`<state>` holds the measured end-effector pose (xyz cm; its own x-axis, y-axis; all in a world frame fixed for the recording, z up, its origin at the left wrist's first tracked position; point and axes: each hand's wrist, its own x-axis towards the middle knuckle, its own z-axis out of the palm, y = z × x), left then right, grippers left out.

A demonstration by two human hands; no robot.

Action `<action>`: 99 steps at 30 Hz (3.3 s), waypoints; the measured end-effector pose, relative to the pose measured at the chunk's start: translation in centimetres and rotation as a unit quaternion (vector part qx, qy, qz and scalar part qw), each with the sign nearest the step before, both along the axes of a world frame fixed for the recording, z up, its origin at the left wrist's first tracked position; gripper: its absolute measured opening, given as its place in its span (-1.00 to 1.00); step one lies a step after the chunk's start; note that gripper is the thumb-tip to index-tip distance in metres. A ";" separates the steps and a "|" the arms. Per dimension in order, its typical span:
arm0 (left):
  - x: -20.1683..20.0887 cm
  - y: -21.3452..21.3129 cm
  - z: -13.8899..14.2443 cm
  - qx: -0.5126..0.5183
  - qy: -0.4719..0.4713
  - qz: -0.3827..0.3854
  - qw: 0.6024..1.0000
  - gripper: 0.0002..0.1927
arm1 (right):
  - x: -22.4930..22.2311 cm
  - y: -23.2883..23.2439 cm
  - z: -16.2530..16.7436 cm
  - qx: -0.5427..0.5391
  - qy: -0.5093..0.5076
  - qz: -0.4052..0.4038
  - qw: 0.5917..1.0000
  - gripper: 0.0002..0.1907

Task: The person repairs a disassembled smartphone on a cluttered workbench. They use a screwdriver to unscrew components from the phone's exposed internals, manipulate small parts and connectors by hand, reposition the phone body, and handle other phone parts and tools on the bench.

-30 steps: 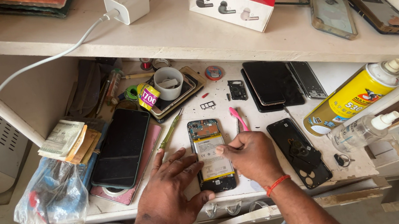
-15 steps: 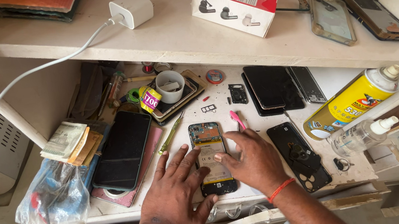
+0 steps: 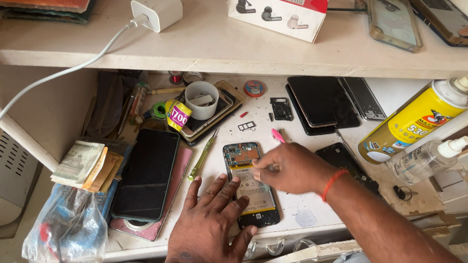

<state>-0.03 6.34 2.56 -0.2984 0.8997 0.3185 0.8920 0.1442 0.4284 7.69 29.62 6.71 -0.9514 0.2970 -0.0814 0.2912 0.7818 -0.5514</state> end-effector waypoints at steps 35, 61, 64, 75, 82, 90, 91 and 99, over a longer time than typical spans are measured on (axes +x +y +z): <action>1.4 0.6 -0.6 0.108 0.079 0.080 0.988 -0.18 | 19.3 7.8 0.8 0.180 0.033 -0.177 0.967 -0.32; 1.4 0.7 -0.6 0.047 0.067 0.087 0.993 -0.13 | 21.3 13.8 -4.6 -0.155 0.096 -0.330 0.926 -0.82; 1.4 0.8 -0.6 0.046 0.072 0.091 0.992 -0.14 | 21.4 14.7 -4.7 -0.235 0.112 -0.342 0.903 -0.80; 2.4 1.0 1.6 0.092 0.039 0.135 0.986 -0.01 | 21.1 14.7 -2.2 -0.394 0.216 -0.364 0.816 -0.82; 5.6 4.4 2.9 -0.013 -0.085 0.224 0.971 0.13 | 12.1 10.0 -1.2 -0.441 0.155 -0.318 0.825 -0.79; 4.2 3.0 2.8 -0.032 -0.071 0.213 0.974 0.02 | 2.3 4.7 -1.7 -0.411 0.084 -0.243 0.875 -0.88; 3.8 2.5 2.8 -0.045 -0.059 0.206 0.976 0.04 | 1.8 4.2 -1.8 -0.404 0.079 -0.248 0.877 -0.89; 2.2 0.0 3.2 -0.117 -0.022 0.156 0.981 0.06 | 0.9 2.4 -2.0 -0.370 0.060 -0.295 0.879 -0.89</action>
